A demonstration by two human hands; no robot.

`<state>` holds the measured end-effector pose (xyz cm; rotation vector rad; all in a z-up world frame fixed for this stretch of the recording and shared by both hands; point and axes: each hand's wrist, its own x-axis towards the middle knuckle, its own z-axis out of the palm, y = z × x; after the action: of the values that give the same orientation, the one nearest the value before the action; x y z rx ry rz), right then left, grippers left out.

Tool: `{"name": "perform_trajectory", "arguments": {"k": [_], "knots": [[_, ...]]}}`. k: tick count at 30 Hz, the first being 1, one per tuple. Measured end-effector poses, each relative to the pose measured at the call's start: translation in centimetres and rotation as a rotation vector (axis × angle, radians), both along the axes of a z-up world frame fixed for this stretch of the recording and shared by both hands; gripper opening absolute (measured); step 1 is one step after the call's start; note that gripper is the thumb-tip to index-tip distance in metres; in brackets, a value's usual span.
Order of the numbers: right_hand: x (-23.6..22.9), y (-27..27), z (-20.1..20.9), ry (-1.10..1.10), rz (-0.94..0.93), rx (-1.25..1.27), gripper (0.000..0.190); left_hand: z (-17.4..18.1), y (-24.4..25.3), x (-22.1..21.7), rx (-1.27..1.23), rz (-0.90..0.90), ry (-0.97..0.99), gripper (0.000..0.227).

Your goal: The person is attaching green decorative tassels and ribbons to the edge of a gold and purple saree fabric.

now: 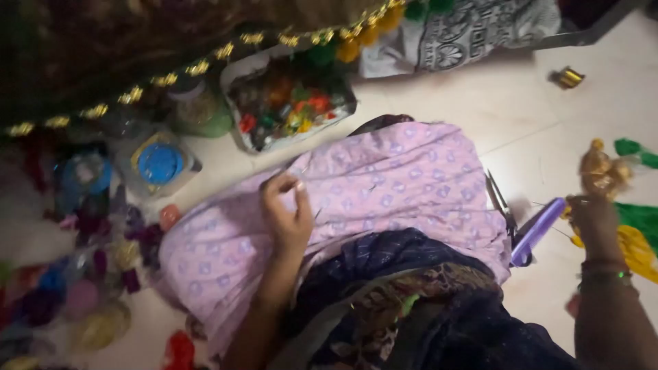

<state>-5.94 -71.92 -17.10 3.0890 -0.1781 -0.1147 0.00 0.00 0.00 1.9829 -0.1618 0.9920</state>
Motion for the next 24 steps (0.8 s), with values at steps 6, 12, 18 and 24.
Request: {"name": "perform_trajectory", "arguments": {"k": [6,12,18,24], "knots": [[-3.5,9.9,-3.5,0.193,-0.685,0.371,0.067,8.4,-1.5,6.9,-0.521,-0.375,0.309,0.037],[-4.7,12.6,-6.0,-0.11,-0.674,0.129,0.089,12.6,-2.5,13.9,-0.997,-0.888,0.19,0.035],[-4.3,9.4,-7.9,-0.111,-0.614,0.381,0.066,9.2,-6.8,17.2,-1.057,-0.827,0.212,0.014],[-2.5,18.1,-1.1,-0.258,-0.431,0.197,0.068,9.0,-7.7,17.6,-1.193,-0.833,0.124,0.02]]}}
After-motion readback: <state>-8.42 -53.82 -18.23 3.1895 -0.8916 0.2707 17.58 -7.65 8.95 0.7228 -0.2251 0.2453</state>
